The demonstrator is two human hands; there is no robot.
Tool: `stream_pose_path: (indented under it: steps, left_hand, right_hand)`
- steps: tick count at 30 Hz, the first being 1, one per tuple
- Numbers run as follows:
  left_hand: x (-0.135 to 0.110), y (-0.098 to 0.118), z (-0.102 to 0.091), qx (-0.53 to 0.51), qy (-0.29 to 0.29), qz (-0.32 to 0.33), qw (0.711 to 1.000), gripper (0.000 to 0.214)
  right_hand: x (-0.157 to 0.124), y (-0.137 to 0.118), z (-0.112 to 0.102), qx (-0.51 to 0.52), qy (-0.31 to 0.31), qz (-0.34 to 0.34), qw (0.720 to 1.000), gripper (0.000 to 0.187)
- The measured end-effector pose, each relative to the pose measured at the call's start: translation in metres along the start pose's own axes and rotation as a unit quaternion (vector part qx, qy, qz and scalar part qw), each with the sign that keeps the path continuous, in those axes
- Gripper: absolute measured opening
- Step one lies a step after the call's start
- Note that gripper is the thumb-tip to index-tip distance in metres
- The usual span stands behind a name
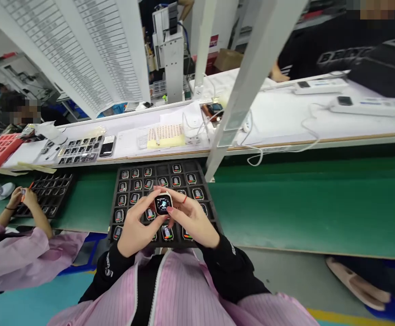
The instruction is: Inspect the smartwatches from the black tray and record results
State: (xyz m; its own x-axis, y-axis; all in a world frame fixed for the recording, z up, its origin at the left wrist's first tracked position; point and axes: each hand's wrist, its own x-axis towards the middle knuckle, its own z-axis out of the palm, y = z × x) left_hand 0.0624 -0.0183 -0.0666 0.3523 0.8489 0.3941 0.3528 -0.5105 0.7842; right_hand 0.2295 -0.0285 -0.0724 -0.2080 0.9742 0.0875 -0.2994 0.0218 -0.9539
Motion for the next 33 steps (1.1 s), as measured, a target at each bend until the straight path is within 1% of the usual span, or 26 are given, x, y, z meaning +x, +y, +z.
stream_pose_path:
  steps: [4,7,9,13,18,24,29,31,33]
  left_hand:
    - [-0.010,-0.006,-0.012,0.007,0.034,-0.024,0.999,0.055]
    - [-0.017,-0.008,-0.020,0.015,0.053,-0.042,0.998,0.053]
    - [-0.021,-0.008,-0.024,0.019,0.055,-0.054,0.997,0.053]
    - [-0.026,-0.007,-0.029,0.024,0.058,-0.064,0.996,0.054]
    - [-0.028,-0.006,-0.029,0.028,0.063,-0.064,0.996,0.053]
    - [-0.023,-0.005,-0.027,0.025,0.058,-0.046,0.997,0.052]
    - [-0.018,-0.006,-0.023,0.023,0.041,-0.037,0.998,0.051]
    - [-0.017,-0.006,-0.021,0.018,0.035,-0.036,0.999,0.051]
    - [-0.015,-0.007,-0.019,0.014,0.029,-0.032,0.999,0.052]
  right_hand:
    - [0.014,0.007,0.013,0.005,-0.044,0.025,0.999,0.045]
    - [0.020,0.013,0.021,-0.006,-0.062,0.045,0.997,0.049]
    - [0.024,0.016,0.026,-0.015,-0.064,0.060,0.996,0.048]
    - [0.029,0.023,0.033,-0.001,-0.049,0.071,0.996,0.039]
    - [0.029,0.026,0.034,0.025,-0.053,0.050,0.997,0.034]
    - [0.022,0.019,0.034,-0.001,-0.036,0.047,0.998,0.038]
    - [0.019,0.016,0.029,-0.011,-0.037,0.042,0.998,0.042]
    - [0.019,0.018,0.027,-0.014,-0.025,0.048,0.998,0.042]
    - [0.019,0.021,0.025,-0.006,-0.005,0.056,0.998,0.037]
